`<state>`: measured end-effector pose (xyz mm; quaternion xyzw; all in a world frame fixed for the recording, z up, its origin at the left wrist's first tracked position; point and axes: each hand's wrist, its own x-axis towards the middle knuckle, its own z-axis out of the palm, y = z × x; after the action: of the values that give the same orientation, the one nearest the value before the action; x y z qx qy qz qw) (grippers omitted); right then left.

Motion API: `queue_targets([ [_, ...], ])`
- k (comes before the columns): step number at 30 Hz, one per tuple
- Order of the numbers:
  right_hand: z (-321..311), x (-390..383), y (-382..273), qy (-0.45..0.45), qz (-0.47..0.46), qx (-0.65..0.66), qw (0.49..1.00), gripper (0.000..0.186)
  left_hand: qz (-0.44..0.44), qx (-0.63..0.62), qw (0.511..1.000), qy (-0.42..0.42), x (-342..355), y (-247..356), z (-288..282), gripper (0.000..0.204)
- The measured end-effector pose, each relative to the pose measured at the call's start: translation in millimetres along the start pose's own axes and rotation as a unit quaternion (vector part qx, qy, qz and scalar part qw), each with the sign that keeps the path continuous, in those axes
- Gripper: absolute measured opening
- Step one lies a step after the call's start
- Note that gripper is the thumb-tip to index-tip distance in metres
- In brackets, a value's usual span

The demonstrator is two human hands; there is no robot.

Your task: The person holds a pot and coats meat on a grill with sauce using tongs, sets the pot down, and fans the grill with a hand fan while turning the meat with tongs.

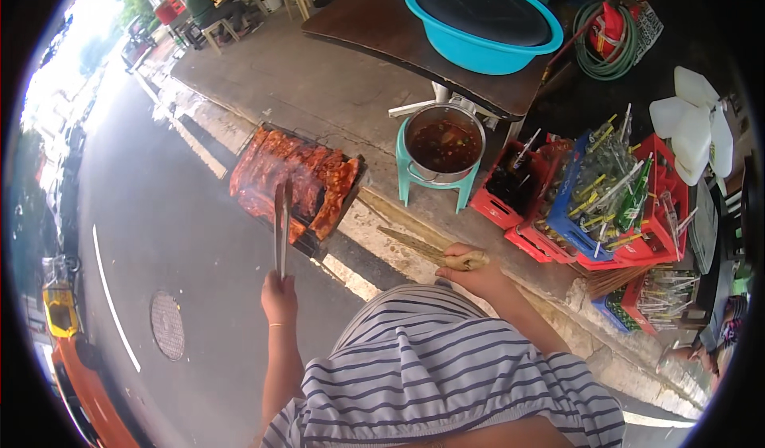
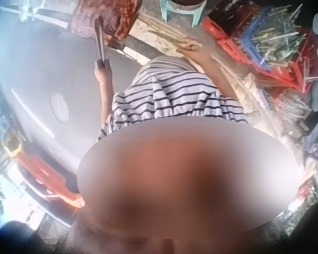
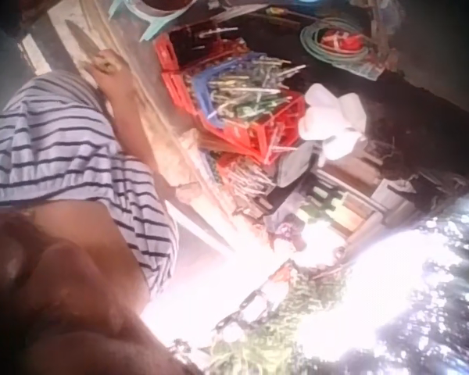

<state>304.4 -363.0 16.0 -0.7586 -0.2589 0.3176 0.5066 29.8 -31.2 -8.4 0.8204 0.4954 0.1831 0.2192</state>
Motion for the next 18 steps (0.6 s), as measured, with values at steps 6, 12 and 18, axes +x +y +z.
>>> queue_targets([
  [6, -23, -7, 6, 0.007, -0.006, 0.001, 1.0, 0.041, 0.182, -0.047, 0.976, -0.108, 36, 121, 73, 0.025],
  [12, -64, -29, 49, 0.115, 0.011, 0.028, 0.993, 0.034, 0.14, -0.098, 0.952, -0.253, 49, 197, 149, 0.029],
  [18, -106, -51, 68, 0.208, 0.087, 0.028, 0.974, 0.035, -0.051, -0.232, 0.904, -0.355, 47, 247, 176, 0.027],
])
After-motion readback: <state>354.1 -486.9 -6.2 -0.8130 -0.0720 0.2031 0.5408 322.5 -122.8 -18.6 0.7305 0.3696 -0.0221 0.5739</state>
